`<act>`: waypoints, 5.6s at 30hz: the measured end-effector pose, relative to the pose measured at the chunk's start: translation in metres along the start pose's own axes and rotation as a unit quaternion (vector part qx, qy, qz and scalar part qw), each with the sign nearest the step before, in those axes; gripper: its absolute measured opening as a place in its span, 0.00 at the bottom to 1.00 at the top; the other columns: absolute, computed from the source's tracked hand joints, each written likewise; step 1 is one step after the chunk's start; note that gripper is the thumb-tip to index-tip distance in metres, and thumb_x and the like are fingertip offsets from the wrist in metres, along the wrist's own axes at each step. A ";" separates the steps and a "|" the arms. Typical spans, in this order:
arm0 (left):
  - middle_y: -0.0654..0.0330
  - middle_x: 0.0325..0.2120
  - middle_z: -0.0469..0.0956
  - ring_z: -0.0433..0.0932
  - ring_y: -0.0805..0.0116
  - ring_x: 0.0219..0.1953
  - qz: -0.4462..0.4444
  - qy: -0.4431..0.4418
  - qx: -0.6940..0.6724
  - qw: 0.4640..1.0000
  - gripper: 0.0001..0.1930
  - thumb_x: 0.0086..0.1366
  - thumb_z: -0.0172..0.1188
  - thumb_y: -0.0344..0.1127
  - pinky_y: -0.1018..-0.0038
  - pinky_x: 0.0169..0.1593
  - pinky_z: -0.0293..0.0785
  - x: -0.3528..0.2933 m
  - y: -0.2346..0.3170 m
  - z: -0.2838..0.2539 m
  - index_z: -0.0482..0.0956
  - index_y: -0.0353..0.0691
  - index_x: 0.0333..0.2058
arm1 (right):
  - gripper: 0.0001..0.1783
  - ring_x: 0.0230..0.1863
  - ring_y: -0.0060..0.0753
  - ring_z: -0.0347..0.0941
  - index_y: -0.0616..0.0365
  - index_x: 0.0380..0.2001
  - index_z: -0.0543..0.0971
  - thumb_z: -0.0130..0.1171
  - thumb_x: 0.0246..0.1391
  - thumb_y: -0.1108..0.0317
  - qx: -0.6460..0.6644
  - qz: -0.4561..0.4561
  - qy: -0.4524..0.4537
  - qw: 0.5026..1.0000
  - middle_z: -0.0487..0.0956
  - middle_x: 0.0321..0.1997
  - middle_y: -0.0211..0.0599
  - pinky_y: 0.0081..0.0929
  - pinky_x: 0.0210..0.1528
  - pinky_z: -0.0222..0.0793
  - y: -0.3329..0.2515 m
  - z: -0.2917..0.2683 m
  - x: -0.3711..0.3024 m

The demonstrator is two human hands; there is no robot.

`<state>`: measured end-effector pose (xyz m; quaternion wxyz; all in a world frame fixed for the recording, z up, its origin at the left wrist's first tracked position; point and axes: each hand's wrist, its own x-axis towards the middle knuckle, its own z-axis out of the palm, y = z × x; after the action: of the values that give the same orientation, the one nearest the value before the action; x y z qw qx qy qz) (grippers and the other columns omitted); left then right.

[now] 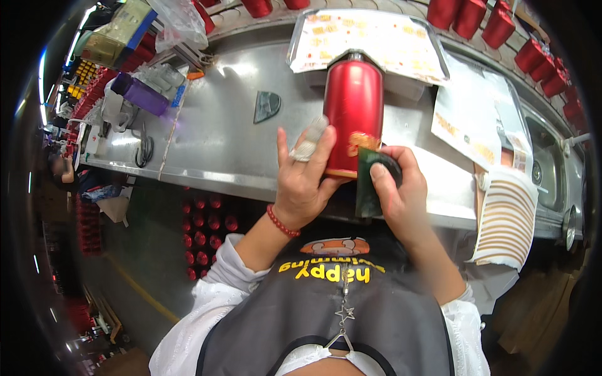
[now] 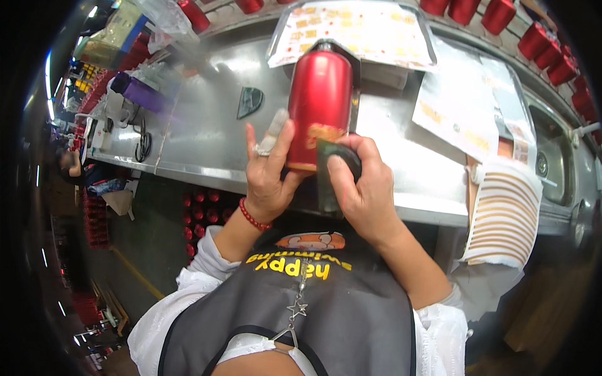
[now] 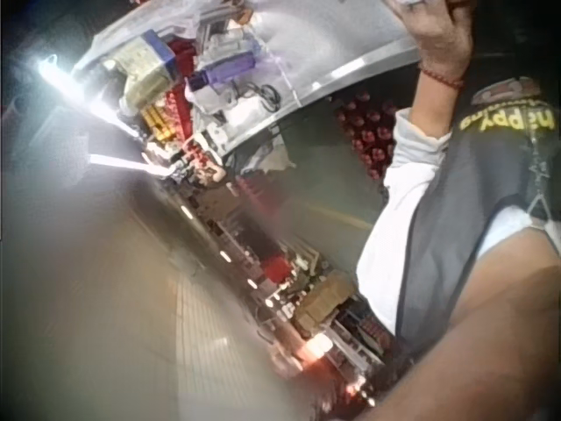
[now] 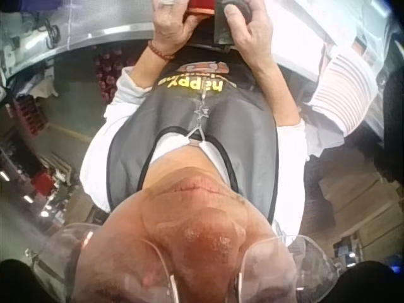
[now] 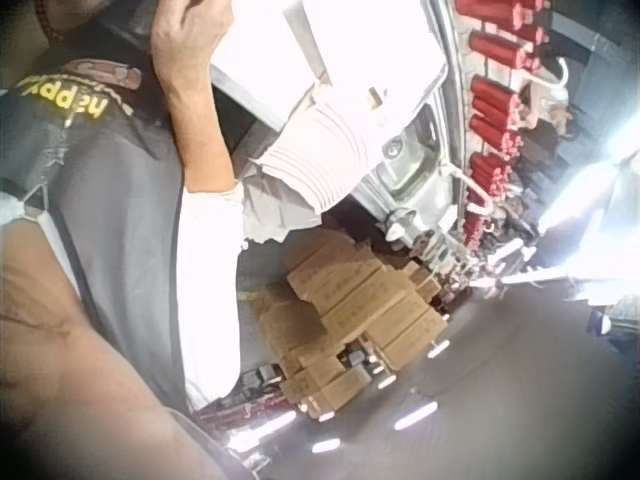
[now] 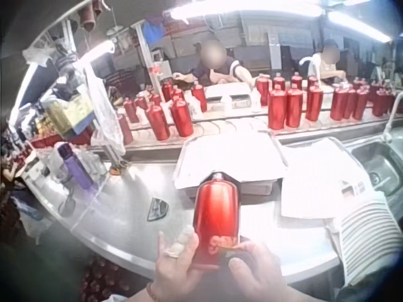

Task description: The person applies printed labels to red cylindrical bottles. They peel labels from sheets, align and smooth them onto the bottle surface, and rotate the bottle to cover different sides. The person handles multiple bottles one at a time and uses a small tool to press labels into place.

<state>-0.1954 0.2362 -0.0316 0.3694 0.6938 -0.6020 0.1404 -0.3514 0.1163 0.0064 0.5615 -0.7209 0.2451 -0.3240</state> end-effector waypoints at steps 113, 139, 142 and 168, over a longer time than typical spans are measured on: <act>0.34 0.63 0.61 0.63 0.48 0.66 -0.250 -0.028 -0.415 0.874 0.45 0.66 0.63 0.47 0.62 0.67 0.59 0.078 -0.027 0.026 0.47 0.22 0.67 | 0.10 0.47 0.42 0.76 0.61 0.40 0.79 0.62 0.53 0.80 -0.335 -0.280 -0.063 0.898 0.73 0.48 0.45 0.34 0.42 0.75 -0.029 -0.028 0.130; 0.47 0.64 0.60 0.63 0.64 0.65 -0.262 -0.045 -0.519 0.812 0.42 0.68 0.62 0.39 0.69 0.66 0.62 0.077 -0.032 0.024 0.44 0.31 0.70 | 0.27 0.63 0.49 0.62 0.57 0.64 0.72 0.57 0.64 0.58 -0.365 -0.211 -0.110 0.900 0.65 0.64 0.47 0.40 0.65 0.60 -0.006 -0.021 0.068; 0.47 0.64 0.60 0.63 0.64 0.65 -0.261 -0.040 -0.513 0.817 0.43 0.68 0.62 0.40 0.69 0.66 0.62 0.076 -0.032 0.026 0.44 0.31 0.70 | 0.27 0.63 0.49 0.62 0.57 0.64 0.72 0.57 0.64 0.59 -0.363 -0.216 -0.106 0.900 0.65 0.64 0.47 0.40 0.66 0.61 -0.002 -0.021 0.069; 0.52 0.60 0.66 0.69 0.67 0.61 -0.295 -0.055 -0.572 0.763 0.33 0.76 0.47 0.51 0.72 0.62 0.67 0.082 -0.046 0.024 0.53 0.32 0.67 | 0.33 0.59 0.56 0.68 0.53 0.64 0.72 0.64 0.53 0.72 -0.300 -0.208 -0.075 0.928 0.67 0.63 0.55 0.42 0.61 0.66 0.010 -0.022 0.064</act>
<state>-0.1388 0.1595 -0.0116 0.6873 0.5039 -0.3553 -0.3840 -0.3247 0.0532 0.0122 0.2559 -0.9128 0.1323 -0.2895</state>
